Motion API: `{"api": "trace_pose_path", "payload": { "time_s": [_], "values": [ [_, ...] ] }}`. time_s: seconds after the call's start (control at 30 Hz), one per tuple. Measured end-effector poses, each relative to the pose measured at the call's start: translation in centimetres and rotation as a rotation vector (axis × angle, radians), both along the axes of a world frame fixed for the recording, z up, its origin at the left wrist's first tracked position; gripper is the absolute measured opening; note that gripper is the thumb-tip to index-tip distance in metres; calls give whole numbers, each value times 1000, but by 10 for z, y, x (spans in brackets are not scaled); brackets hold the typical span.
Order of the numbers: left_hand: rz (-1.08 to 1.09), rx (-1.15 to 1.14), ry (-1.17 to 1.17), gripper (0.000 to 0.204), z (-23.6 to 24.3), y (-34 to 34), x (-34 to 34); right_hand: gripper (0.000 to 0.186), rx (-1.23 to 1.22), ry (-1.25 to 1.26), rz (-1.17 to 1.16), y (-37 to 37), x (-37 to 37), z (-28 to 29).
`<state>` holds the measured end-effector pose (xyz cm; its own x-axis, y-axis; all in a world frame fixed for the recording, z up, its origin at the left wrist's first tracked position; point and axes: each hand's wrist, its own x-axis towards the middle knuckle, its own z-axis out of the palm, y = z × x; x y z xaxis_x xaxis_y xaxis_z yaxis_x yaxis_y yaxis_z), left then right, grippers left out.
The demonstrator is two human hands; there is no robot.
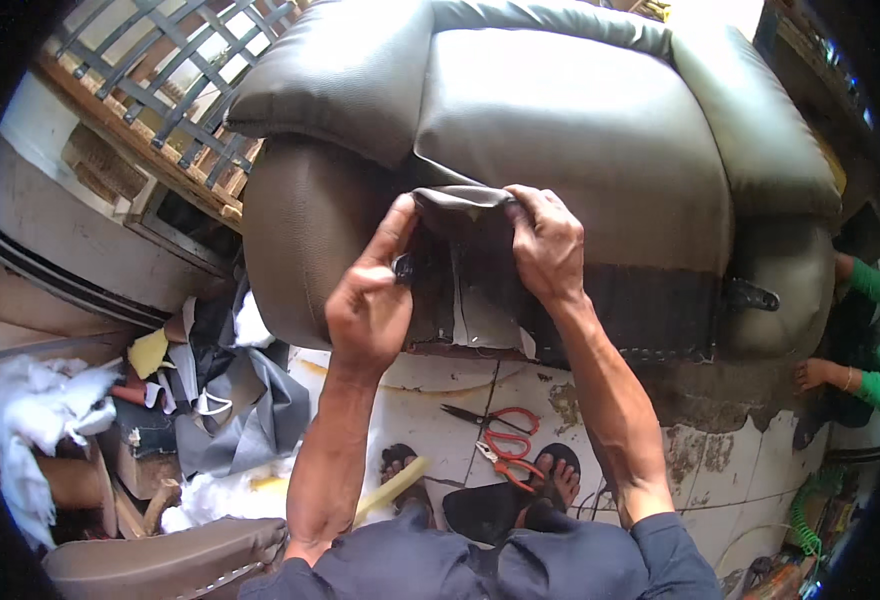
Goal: The person trims and secures new fabric to the frame of an armchair using shears and by hand.
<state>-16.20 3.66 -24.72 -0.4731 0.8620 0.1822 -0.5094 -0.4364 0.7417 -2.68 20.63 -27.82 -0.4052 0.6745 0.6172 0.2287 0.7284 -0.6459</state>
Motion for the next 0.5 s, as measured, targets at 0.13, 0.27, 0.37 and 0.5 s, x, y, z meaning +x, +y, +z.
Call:
{"api": "trace_pose_path", "payload": {
  "time_s": [0.13,0.27,0.37,0.5],
  "values": [
    [235,-358,654,40,30,-1,2,23,-170,60,25,9,0,-12],
    [-82,-558,1464,23,99,15,20,26,-318,58,50,23,8,-10],
    [-644,-629,2012,28,66,54,20,25,-388,45,80,26,8,-9],
    [-779,-1283,2612,34,66,96,18,23,-430,-11,137,33,6,-10]
  ]
}}
